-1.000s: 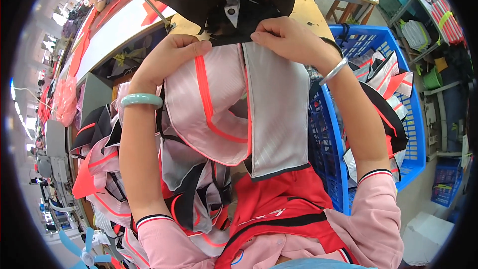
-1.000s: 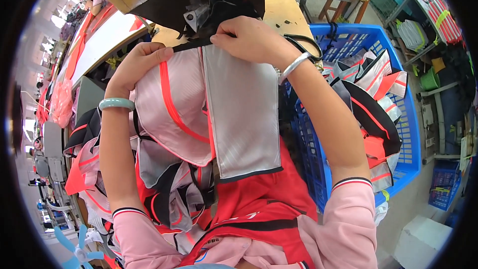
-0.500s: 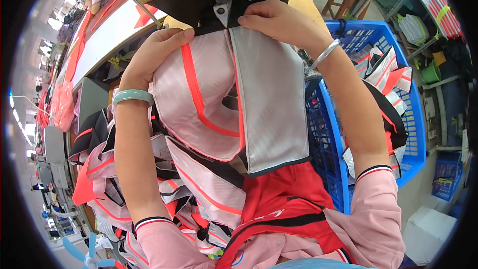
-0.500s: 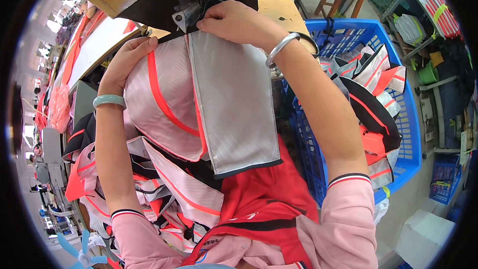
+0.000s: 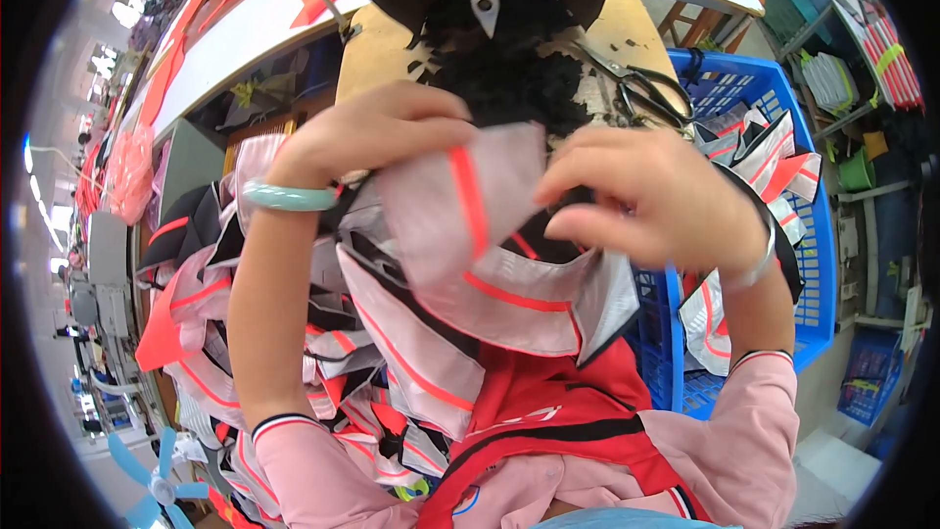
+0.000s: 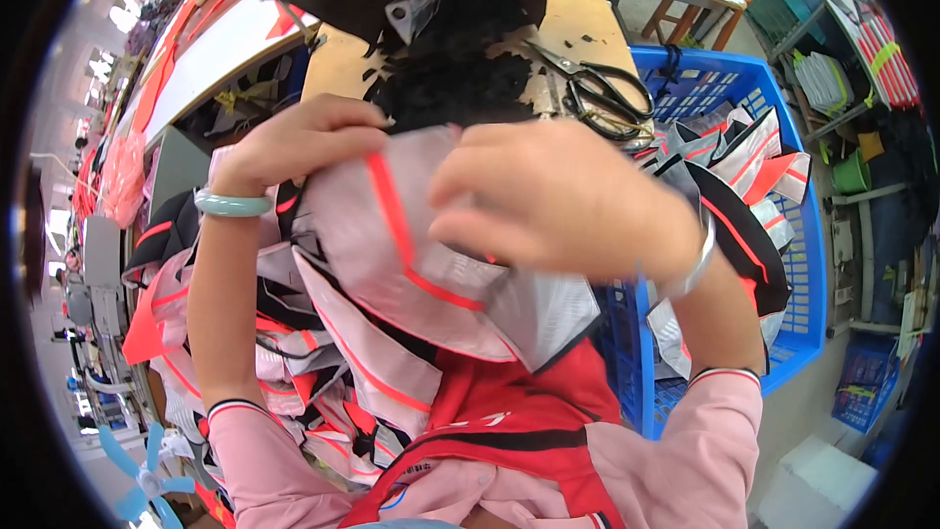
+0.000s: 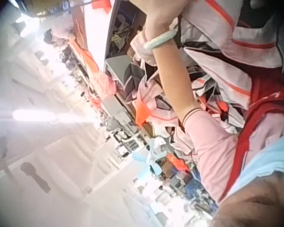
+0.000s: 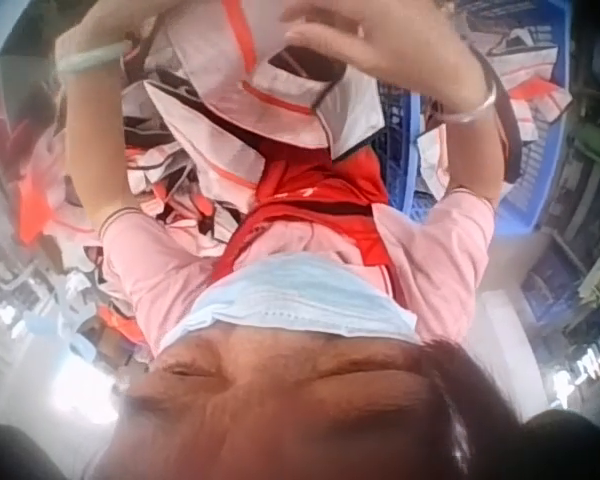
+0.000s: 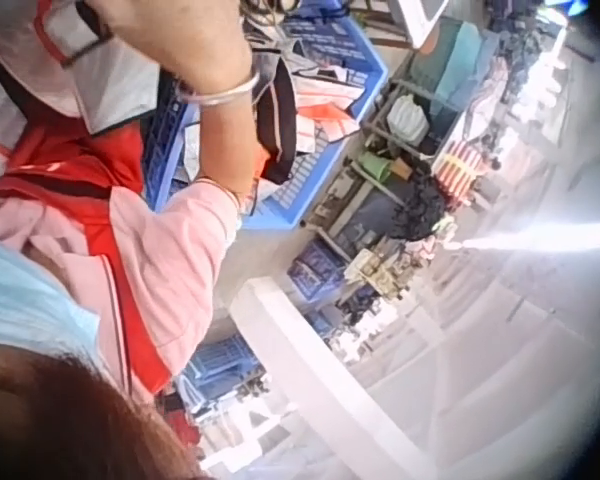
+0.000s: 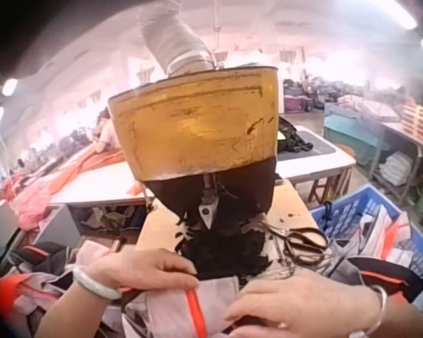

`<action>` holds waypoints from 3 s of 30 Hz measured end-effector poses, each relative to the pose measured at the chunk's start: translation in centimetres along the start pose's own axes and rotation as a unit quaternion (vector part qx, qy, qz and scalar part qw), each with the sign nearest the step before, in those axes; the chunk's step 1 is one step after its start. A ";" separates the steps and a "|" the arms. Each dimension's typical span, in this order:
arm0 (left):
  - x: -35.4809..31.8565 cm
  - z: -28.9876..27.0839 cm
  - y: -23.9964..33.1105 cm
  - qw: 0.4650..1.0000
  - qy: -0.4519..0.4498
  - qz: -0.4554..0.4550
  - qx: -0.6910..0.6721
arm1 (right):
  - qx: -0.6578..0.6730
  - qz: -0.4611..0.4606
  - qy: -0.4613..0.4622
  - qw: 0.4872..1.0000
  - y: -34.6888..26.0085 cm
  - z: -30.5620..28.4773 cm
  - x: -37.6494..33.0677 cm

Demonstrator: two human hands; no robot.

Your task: Trimming excess threads and fabric from manufactured life jacket components using a trimming machine and scissors.

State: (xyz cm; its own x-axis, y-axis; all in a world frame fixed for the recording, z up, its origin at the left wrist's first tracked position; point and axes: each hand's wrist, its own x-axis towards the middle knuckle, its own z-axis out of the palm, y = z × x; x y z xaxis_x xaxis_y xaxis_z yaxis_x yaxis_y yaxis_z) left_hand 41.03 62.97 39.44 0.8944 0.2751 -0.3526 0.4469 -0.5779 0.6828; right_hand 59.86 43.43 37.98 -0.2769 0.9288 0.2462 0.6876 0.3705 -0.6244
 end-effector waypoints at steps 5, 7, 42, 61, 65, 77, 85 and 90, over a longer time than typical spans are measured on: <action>2.5 6.3 2.3 0.990 0.029 0.121 -0.065 | -0.197 0.068 0.116 0.971 -3.0 4.7 -0.3; 2.5 7.6 2.0 0.979 0.040 0.115 -0.164 | -0.233 0.156 0.101 0.955 -2.1 5.8 -0.7; 3.2 0.2 -2.9 0.969 0.234 0.001 -0.084 | 0.088 0.208 0.097 0.969 9.1 -1.1 5.6; 4.2 -2.1 -3.3 0.954 0.220 -0.031 -0.203 | 0.153 0.238 0.105 0.953 8.7 -2.4 7.2; 3.2 -2.2 -4.0 0.942 0.246 -0.017 -0.228 | 0.167 0.256 0.172 0.936 7.5 -3.6 5.8; 4.0 6.6 2.3 0.972 -0.105 0.054 -0.201 | -0.227 -0.086 0.008 0.970 -3.1 5.0 -0.9; 3.2 11.6 0.0 0.939 -0.057 0.048 -0.336 | -0.275 -0.013 -0.066 0.959 -0.7 5.6 -3.1; -1.6 17.2 -7.2 0.961 -0.096 0.001 -0.261 | -0.172 0.043 -0.037 0.983 0.0 4.4 -4.4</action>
State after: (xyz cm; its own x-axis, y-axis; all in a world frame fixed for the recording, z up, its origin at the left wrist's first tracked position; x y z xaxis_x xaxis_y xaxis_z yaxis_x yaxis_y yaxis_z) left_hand 36.11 53.51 24.05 0.8983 0.0992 -0.4280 0.4369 -0.1006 0.8938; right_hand 58.11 39.32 33.62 -0.2459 0.9590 0.1411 0.8939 0.2806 -0.3495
